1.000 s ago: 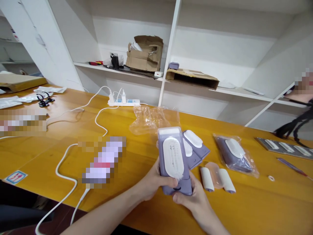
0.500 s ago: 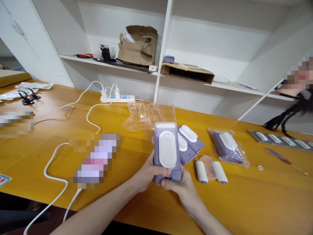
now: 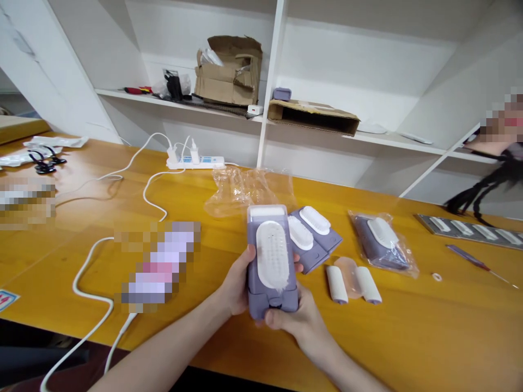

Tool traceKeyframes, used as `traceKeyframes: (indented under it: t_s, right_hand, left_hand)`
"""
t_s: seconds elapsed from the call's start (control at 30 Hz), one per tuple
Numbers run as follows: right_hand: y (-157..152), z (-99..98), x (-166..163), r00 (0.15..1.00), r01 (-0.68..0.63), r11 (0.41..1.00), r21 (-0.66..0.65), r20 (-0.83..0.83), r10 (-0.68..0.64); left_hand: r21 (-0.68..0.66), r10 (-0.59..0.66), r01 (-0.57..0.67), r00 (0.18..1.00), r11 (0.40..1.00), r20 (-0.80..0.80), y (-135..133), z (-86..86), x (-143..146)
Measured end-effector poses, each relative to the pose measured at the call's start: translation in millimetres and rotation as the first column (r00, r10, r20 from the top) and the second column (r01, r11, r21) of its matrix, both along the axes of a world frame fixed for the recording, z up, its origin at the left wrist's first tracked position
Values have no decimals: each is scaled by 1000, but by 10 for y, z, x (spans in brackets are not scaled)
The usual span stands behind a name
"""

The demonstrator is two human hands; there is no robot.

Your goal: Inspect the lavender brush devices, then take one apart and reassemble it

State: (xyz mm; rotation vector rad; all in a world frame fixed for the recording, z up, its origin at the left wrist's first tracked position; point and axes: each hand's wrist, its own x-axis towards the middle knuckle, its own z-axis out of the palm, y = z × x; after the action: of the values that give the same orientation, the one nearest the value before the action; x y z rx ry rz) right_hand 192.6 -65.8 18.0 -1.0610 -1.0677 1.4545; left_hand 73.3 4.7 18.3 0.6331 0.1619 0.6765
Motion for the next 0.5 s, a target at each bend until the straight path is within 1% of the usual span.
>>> traceKeyframes:
  t_s: [0.13, 0.27, 0.33, 0.5]
  right_hand:
    - [5, 13, -14, 999, -20, 998, -52, -40, 18]
    - [-5, -16, -12, 998, -8, 994, -107, -69, 1]
    - [-9, -50, -13, 996, -3, 991, -133, -88, -9]
    - [-2, -102, -9, 994, -17, 984, -177, -106, -2]
  left_hand:
    - [-116, -7, 4, 1000, 993, -19, 44, -8, -2]
    - [-149, 7, -10, 1000, 989, -18, 74, 14, 10]
    - [-164, 43, -50, 998, 985, -44, 66, 21, 38]
    - [-174, 188, -205, 976, 963, -109, -11, -5, 91]
